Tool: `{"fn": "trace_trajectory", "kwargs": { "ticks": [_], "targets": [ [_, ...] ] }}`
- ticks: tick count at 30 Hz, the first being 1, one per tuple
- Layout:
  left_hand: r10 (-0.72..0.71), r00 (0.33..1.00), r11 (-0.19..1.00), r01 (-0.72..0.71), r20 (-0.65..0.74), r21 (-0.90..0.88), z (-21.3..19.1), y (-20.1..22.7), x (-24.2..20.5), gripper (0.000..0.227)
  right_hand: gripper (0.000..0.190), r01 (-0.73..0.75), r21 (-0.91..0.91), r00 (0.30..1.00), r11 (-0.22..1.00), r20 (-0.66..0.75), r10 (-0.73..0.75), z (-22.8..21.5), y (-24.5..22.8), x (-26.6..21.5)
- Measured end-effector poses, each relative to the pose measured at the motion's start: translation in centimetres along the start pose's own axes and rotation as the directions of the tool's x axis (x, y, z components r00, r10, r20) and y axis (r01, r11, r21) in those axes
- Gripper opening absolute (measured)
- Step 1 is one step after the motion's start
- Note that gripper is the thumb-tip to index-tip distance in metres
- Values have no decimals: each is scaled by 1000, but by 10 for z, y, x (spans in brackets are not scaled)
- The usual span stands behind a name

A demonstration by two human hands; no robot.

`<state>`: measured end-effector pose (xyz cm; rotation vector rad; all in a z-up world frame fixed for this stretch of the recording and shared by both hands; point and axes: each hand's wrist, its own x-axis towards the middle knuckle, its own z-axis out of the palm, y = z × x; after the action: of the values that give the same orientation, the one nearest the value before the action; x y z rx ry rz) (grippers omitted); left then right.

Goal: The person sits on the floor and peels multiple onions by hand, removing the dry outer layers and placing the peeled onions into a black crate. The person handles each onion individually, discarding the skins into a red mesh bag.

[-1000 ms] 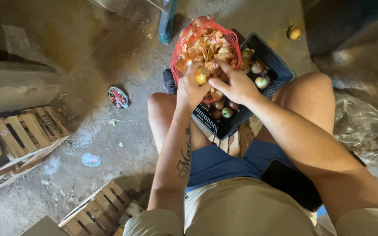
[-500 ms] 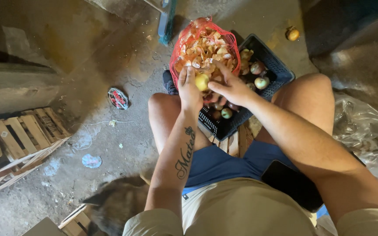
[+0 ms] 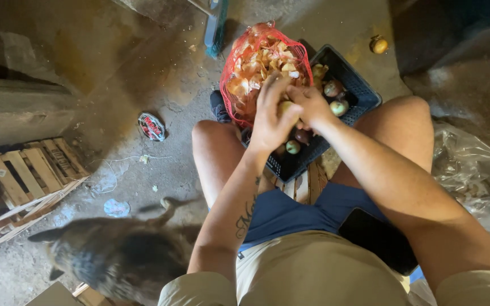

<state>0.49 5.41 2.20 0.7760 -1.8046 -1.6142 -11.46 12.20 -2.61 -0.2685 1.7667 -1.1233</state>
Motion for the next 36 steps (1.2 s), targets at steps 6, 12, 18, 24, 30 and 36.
{"fn": "trace_trajectory", "kwargs": {
  "ticks": [6,12,18,24,30,36],
  "targets": [
    [412,903,655,-388,125,649,12,11,0,51,29,351,-928,843,127,255,-473,0,-26,-30],
    [97,993,980,-84,-66,183,-1,20,9,48,36,94,148,801,985,577,-163,-42,-40,-20],
    [-334,932,640,334,-141,692,-43,-122,26,56,66,299,-848,852,438,444,278,-67,-20,8],
    [-428,871,565,465,-240,681,-56,-57,38,47,48,315,-835,864,452,449,227,-84,-29,7],
    [92,965,910,18,-244,415,-80,-19,38,45,45,145,-439,905,887,420,60,-120,-96,-57],
    [147,970,807,-5,-193,590,-77,-45,37,32,21,286,442,841,850,309,-444,-164,-58,-13]
  ]
}}
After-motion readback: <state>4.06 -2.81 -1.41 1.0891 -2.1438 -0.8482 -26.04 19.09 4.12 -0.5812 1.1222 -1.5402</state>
